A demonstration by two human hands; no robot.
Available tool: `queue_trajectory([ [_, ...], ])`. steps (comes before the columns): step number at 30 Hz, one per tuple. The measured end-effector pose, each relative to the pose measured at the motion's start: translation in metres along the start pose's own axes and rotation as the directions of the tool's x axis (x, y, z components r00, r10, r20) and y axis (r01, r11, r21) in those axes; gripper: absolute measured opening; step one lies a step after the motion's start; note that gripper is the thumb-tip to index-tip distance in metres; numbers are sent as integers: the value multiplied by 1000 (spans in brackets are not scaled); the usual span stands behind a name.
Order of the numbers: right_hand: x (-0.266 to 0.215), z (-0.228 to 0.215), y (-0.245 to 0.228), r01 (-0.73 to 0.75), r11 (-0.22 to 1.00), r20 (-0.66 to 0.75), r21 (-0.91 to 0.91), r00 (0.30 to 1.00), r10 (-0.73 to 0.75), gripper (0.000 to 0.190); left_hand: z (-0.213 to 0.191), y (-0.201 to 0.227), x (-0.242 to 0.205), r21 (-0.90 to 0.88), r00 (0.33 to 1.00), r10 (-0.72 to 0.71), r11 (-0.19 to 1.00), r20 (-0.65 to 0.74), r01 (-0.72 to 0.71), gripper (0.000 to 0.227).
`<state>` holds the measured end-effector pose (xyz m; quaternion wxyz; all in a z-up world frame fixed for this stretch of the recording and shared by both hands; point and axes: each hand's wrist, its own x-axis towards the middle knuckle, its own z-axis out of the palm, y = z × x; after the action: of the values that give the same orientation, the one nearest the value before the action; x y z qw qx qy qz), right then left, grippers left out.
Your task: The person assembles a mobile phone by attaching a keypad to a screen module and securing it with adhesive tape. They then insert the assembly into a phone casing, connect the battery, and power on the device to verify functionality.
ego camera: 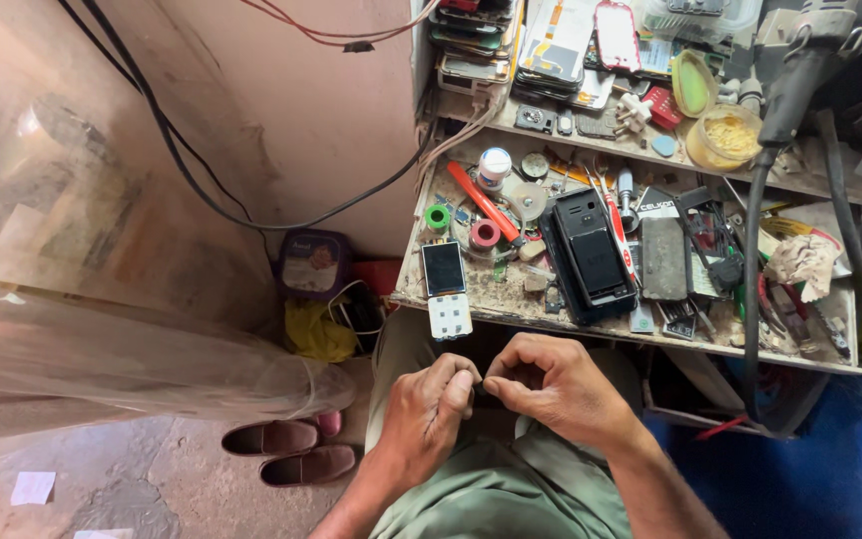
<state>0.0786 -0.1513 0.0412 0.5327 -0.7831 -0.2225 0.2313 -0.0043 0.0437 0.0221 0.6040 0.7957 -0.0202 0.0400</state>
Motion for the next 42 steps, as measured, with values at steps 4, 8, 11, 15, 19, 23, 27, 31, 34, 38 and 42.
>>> queue_trajectory([
  [4,-2,4,15,-65,992,-41,109,997,70,10,0,-1,-2,50,996,-35,998,-88,40,36],
  [8,-1,-2,28,-116,906,-146,408,971,190,14,-5,-23,2,-83,922,-148,989,-358,126,33],
  [11,3,-2,31,-75,843,-167,533,967,191,22,-6,-48,11,-262,885,-237,955,-400,137,32],
  [15,7,11,31,-35,826,-222,562,956,191,31,-1,-72,23,-543,883,-421,800,-208,254,32],
  [19,5,21,33,-13,863,-311,505,930,196,34,5,-83,33,-696,890,-454,653,-45,298,30],
  [23,3,20,36,22,867,-349,499,920,177,32,11,-90,41,-681,879,-478,646,-7,346,25],
  [27,2,22,40,29,875,-364,484,916,171,32,17,-93,44,-725,904,-426,630,-22,279,20],
  [31,7,27,42,71,874,-388,481,911,140,35,20,-78,40,-733,946,-312,663,-84,153,18],
  [34,13,30,40,134,846,-373,516,924,82,41,20,-55,33,-694,969,-224,714,-100,93,21],
  [38,17,24,26,217,768,-359,603,933,18,50,20,-21,33,-609,984,-140,792,-107,46,24],
  [42,17,12,0,323,759,-468,565,883,-28,50,14,8,46,-563,995,-40,826,-87,-16,27],
])
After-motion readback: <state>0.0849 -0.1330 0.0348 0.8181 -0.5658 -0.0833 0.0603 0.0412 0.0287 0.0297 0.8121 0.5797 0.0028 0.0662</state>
